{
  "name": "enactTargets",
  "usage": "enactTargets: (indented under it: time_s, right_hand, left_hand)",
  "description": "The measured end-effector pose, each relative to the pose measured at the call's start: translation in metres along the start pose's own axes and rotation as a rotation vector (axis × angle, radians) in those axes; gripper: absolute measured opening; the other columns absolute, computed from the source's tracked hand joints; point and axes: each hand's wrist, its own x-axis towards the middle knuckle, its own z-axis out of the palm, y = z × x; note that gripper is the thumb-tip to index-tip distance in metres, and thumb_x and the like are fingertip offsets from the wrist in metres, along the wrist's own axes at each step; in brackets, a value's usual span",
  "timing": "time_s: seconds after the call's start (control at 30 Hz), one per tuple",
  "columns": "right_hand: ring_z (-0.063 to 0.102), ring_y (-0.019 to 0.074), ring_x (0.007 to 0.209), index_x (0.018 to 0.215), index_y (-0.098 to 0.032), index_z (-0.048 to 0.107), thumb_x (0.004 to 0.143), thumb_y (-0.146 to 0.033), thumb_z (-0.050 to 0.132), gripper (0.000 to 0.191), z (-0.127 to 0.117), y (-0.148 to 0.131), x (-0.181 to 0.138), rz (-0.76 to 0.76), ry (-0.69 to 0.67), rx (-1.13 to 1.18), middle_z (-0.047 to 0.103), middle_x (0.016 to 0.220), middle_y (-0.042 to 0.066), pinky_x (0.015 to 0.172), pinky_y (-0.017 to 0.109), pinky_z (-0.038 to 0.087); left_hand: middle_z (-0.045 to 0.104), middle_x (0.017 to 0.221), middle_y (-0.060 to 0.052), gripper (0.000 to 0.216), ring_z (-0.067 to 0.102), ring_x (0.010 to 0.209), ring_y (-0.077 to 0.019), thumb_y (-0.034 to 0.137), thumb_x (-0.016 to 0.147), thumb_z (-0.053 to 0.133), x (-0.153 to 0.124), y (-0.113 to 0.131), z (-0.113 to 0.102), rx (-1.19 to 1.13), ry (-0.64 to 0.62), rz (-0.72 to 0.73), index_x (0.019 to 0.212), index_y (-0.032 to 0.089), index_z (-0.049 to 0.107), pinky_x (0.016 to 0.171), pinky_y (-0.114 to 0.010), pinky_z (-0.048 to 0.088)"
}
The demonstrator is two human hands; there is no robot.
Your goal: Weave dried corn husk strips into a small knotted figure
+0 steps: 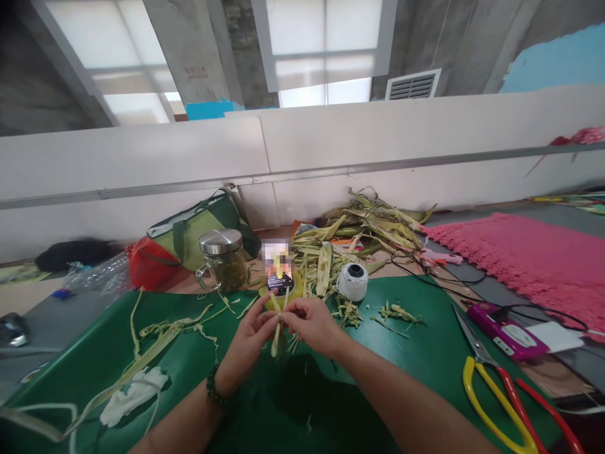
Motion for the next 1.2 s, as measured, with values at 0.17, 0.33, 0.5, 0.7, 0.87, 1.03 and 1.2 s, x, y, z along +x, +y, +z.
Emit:
enactTargets:
  time_s: [0.17,0.33,0.5,0.7,0.87,1.03,1.2]
  right_hand:
    - [0.045,0.0086,0.045,0.069,-0.017,0.06,0.079,-0.024,0.054,0.014,0.0,0.004,0.0,-0.076,0.041,-0.12,0.053,0.054,-0.003,0.042,0.019,0.034]
    - [0.05,0.0116,0.058,0.068,-0.017,0.058,0.083,-0.023,0.052,0.017,0.001,0.006,-0.003,-0.202,0.057,-0.336,0.055,0.061,-0.001,0.054,0.021,0.037]
    - [0.047,0.0117,0.057,0.07,-0.018,0.053,0.086,-0.021,0.047,0.018,0.001,0.002,-0.01,-0.312,0.043,-0.5,0.054,0.063,0.0,0.055,0.022,0.034]
    - [0.049,0.0123,0.057,0.068,-0.018,0.051,0.09,-0.023,0.044,0.023,0.001,0.0,-0.013,-0.347,0.019,-0.548,0.057,0.064,0.001,0.055,0.022,0.034]
    - [0.056,0.0132,0.063,0.074,-0.017,0.057,0.09,-0.018,0.044,0.02,-0.004,0.001,-0.013,-0.355,-0.009,-0.66,0.063,0.07,0.003,0.058,0.022,0.037]
    - [0.062,0.0151,0.067,0.08,-0.018,0.061,0.089,-0.016,0.045,0.018,-0.005,-0.001,-0.016,-0.341,0.045,-0.942,0.067,0.075,0.003,0.058,0.022,0.036]
    - [0.065,0.0153,0.069,0.101,-0.021,0.06,0.092,-0.022,0.04,0.022,-0.023,0.003,-0.039,-0.324,0.159,-1.021,0.067,0.099,0.006,0.059,0.024,0.043]
  left_hand:
    - [0.072,0.08,-0.007,0.033,0.063,0.078,-0.0213,0.039,0.061,0.078,0.0,0.003,-0.002,0.066,0.016,-0.005,0.082,0.015,0.071,0.073,-0.03,0.05]
    - [0.069,0.069,-0.004,0.028,0.061,0.068,-0.0188,0.041,0.062,0.077,0.002,0.003,-0.005,0.166,0.033,0.055,0.07,0.015,0.07,0.067,-0.028,0.049]
    - [0.064,0.07,-0.003,0.024,0.057,0.068,-0.0172,0.04,0.073,0.067,-0.002,-0.001,-0.004,0.296,0.047,0.156,0.072,0.016,0.065,0.065,-0.025,0.046]
    - [0.054,0.064,0.001,0.029,0.048,0.063,-0.0137,0.045,0.074,0.064,-0.005,-0.002,0.0,0.231,0.026,0.091,0.067,0.017,0.057,0.06,-0.023,0.042]
    - [0.059,0.064,-0.001,0.027,0.053,0.063,-0.0149,0.043,0.077,0.061,-0.006,-0.002,-0.002,0.324,-0.002,0.121,0.067,0.018,0.056,0.061,-0.024,0.043]
    - [0.061,0.067,-0.002,0.028,0.058,0.068,-0.0177,0.044,0.073,0.064,-0.005,-0.002,-0.004,0.302,-0.009,0.098,0.068,0.018,0.056,0.065,-0.027,0.045]
    - [0.055,0.065,0.001,0.032,0.051,0.067,-0.0144,0.045,0.066,0.07,-0.003,0.0,-0.004,0.246,-0.011,0.025,0.064,0.015,0.058,0.064,-0.024,0.041]
